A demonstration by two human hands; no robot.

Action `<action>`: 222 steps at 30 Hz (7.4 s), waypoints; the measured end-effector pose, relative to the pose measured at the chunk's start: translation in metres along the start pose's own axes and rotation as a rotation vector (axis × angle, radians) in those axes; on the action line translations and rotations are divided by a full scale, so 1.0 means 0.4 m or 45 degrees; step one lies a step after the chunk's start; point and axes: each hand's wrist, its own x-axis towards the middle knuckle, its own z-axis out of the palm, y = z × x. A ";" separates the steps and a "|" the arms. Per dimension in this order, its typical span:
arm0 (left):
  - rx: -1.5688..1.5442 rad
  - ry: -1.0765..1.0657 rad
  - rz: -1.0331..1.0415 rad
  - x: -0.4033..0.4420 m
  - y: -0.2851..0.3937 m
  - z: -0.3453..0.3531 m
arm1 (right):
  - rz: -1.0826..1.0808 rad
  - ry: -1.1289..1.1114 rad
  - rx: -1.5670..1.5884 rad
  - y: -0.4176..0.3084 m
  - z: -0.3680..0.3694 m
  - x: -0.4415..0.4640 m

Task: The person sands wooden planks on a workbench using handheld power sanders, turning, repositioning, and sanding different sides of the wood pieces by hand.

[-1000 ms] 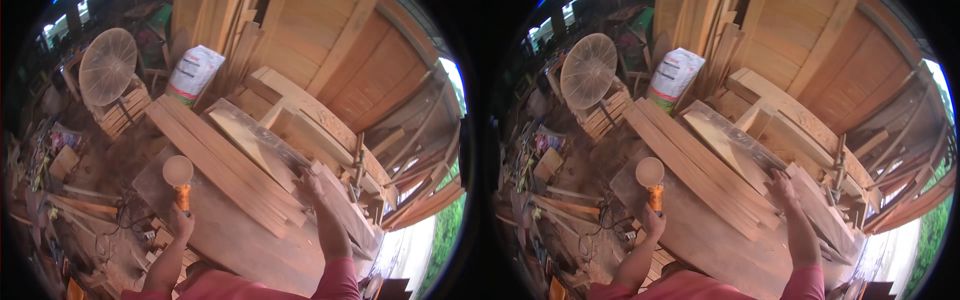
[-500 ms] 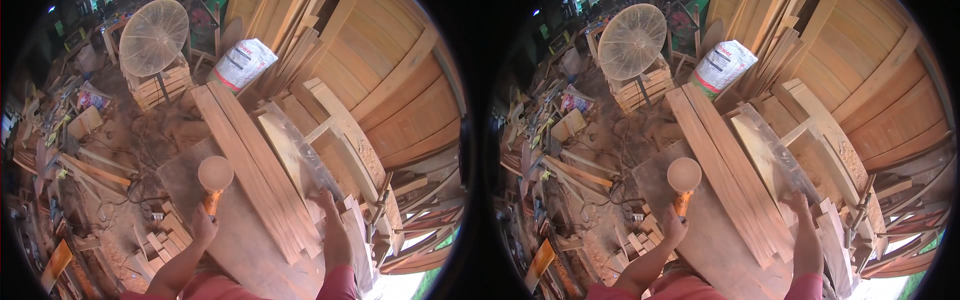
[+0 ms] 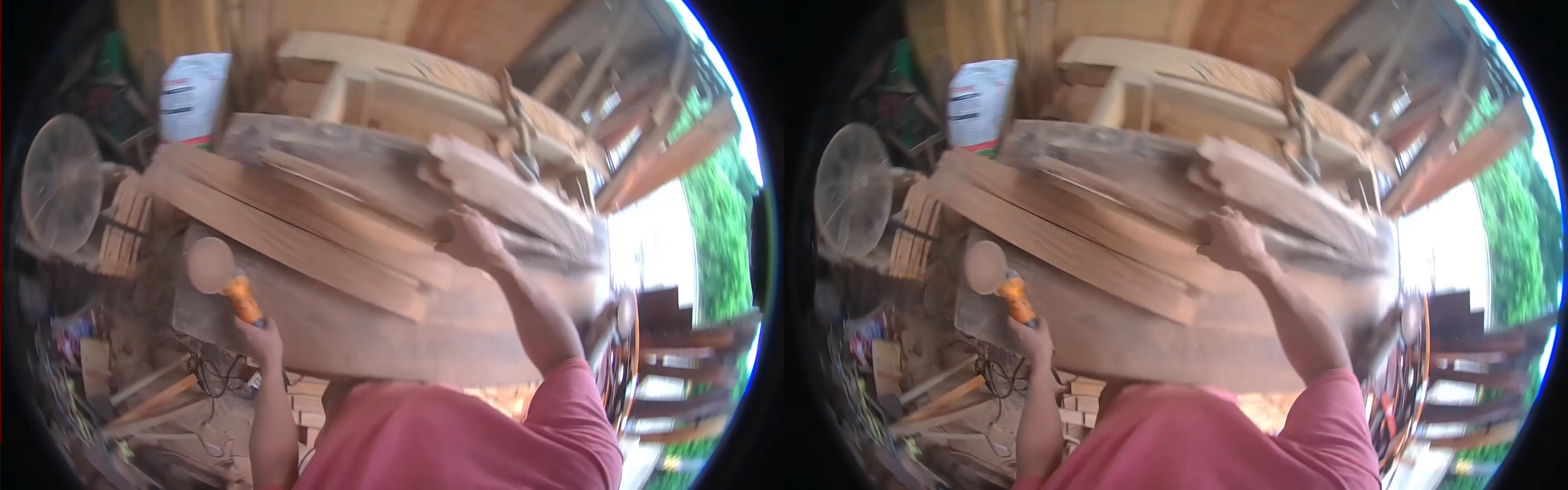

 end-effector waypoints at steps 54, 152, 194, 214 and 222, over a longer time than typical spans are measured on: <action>-0.302 -0.749 1.396 -0.996 0.526 0.218 | 1.286 0.713 1.914 0.967 0.513 -1.439; 0.522 -1.290 1.179 -0.903 0.387 0.021 | 0.717 -0.097 1.174 0.291 0.307 -1.449; 0.457 -1.065 1.341 -0.594 0.347 -0.061 | 0.802 0.060 1.249 -0.025 0.362 -1.263; 0.337 -1.140 1.871 -1.105 0.519 0.165 | 1.172 0.355 1.323 0.206 0.342 -1.601; 0.464 -1.063 1.608 -0.882 0.448 0.087 | 1.035 0.129 1.358 0.157 0.339 -1.446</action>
